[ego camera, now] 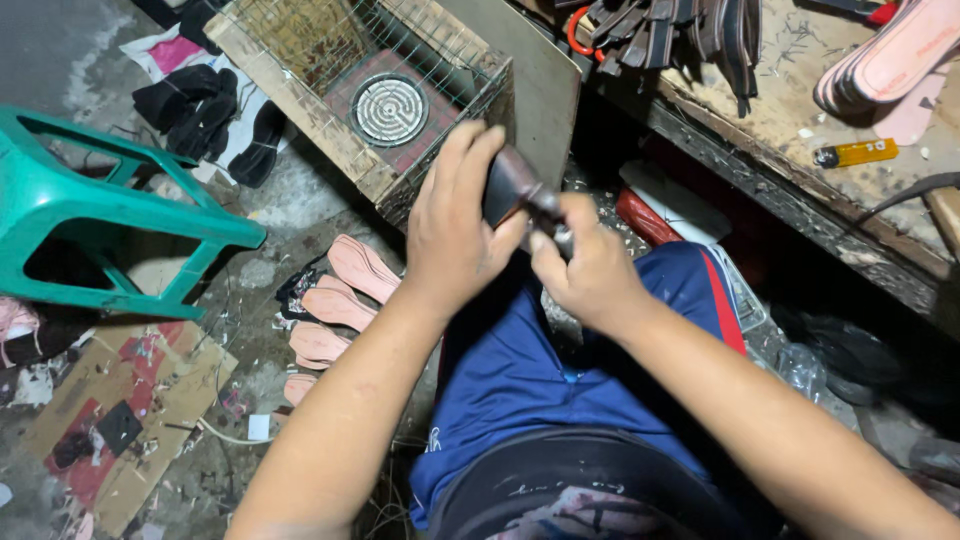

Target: The person sits with a shoe on their lap and uses pincers to pull and tuck the black fabric upper over the insole edge, then hammers the folded edge to set it. They turn the shoe over repeatedly to work around the toe and sides, then set the finished shoe aside and pick up another.

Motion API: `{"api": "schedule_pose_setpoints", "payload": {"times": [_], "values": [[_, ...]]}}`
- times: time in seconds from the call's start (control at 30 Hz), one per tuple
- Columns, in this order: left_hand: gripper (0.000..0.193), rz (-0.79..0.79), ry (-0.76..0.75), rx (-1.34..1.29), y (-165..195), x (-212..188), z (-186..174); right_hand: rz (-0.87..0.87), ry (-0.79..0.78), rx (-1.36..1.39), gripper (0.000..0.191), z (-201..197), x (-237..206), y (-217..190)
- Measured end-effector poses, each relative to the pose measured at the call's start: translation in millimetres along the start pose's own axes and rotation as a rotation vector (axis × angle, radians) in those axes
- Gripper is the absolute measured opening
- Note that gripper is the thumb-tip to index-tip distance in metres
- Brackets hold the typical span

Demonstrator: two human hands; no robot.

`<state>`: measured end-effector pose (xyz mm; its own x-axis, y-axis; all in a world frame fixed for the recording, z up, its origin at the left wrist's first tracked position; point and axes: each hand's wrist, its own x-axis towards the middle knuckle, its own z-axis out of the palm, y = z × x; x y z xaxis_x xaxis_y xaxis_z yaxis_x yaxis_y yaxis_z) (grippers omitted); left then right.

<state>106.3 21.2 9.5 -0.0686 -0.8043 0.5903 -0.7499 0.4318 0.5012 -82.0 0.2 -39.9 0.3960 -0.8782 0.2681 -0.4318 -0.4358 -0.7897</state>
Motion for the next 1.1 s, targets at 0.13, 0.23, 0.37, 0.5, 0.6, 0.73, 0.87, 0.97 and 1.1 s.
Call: {"api": "schedule_pose_setpoints", "payload": {"times": [0.13, 0.23, 0.37, 0.5, 0.6, 0.73, 0.87, 0.97, 1.1], "values": [[0.074, -0.014, -0.112, 0.046, 3, -16, -11, 0.373, -0.493, 0.382, 0.028, -29, -23, -13], [0.071, 0.009, -0.041, 0.029, 14, -14, -21, 0.308, -0.597, 0.387, 0.025, -64, -29, -35], [0.070, -0.092, 0.158, -0.001, 36, 3, -45, -0.041, -0.231, 0.166, 0.036, -94, -29, -76], [0.072, -0.148, 0.184, 0.056, 71, 0, -48, 0.126, 0.029, 0.652, 0.048, -80, -24, -100], [0.078, -0.201, 0.191, 0.093, 87, -7, -29, 0.126, 0.173, 0.643, 0.050, -63, -31, -107], [0.083, -0.213, 0.286, 0.101, 96, -22, -4, 0.173, 0.315, 0.296, 0.053, -51, -42, -110], [0.085, -0.147, 0.291, 0.087, 105, -33, 13, 0.169, 0.353, 0.536, 0.054, -52, -49, -106], [0.086, -0.091, 0.241, 0.095, 112, -36, 22, 0.357, 0.385, 0.731, 0.052, -64, -55, -98], [0.090, -0.060, 0.190, 0.045, 124, -43, 29, 0.448, 0.361, 0.829, 0.046, -86, -68, -89]]}}
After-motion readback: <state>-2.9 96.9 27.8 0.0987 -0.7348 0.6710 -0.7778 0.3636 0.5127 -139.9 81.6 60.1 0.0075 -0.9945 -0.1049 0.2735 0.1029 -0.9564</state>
